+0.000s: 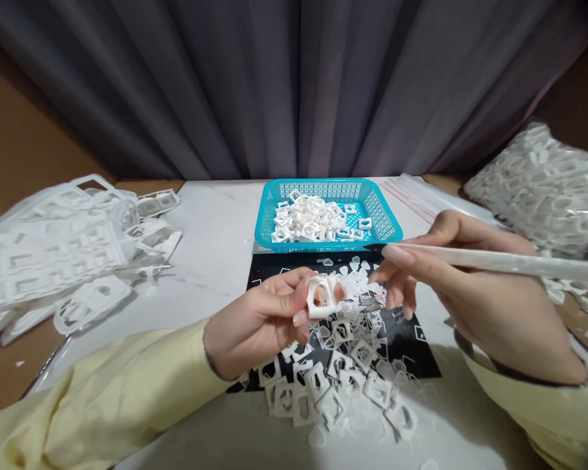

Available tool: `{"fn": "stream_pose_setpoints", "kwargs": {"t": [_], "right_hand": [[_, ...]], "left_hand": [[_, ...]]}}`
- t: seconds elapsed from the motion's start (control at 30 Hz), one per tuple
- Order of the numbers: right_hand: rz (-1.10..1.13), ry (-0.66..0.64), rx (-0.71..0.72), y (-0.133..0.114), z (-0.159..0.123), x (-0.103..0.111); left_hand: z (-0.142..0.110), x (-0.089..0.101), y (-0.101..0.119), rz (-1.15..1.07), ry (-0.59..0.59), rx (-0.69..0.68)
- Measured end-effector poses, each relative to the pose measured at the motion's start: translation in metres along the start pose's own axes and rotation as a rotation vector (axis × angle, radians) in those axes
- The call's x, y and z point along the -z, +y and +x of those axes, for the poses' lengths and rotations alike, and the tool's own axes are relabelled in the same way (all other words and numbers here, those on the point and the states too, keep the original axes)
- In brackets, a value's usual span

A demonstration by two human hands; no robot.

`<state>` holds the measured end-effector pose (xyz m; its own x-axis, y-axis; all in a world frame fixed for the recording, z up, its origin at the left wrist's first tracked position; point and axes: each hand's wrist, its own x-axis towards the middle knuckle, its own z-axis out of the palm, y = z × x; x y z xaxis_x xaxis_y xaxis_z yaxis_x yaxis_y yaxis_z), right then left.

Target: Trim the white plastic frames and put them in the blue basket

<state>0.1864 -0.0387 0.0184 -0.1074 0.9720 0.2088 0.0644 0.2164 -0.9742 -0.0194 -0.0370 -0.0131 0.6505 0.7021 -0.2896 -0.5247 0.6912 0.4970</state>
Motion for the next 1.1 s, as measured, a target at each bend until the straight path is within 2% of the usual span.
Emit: {"fn": "stream_pose_setpoints", "kwargs": {"t": [0.2,0.37,0.43,0.63,0.8,0.93,1.0,1.1], "right_hand": [[-0.101,-0.092,0.036,-0.012,-0.013,0.002],[-0.401,-0.155,0.366,-0.009,-0.022,-0.006],[-0.439,-0.209,0.444,-0.005,-0.023,-0.010],[-0.402,-0.196,0.456,0.002,-0.023,-0.019],[-0.412,-0.226,0.491,0.004,-0.024,-0.018],[-0.485,-0.251,0.511,0.007,-0.026,-0.016],[-0.449,-0.216,0.540,0.008,-0.027,-0.017],[-0.426,-0.202,0.494,0.011,-0.028,-0.021]], "left_hand": [[0.001,0.006,-0.003,0.020,-0.049,-0.014],[0.002,0.008,-0.005,0.099,-0.028,-0.035],[0.002,0.009,-0.006,0.101,-0.018,-0.026],[0.001,0.012,-0.009,0.047,-0.023,-0.039],[0.001,0.012,-0.010,0.024,-0.054,-0.024],[0.001,0.009,-0.010,0.039,-0.029,-0.033],[0.001,0.008,-0.010,0.053,-0.004,-0.034],[0.001,0.009,-0.011,0.076,0.037,-0.042]]}}
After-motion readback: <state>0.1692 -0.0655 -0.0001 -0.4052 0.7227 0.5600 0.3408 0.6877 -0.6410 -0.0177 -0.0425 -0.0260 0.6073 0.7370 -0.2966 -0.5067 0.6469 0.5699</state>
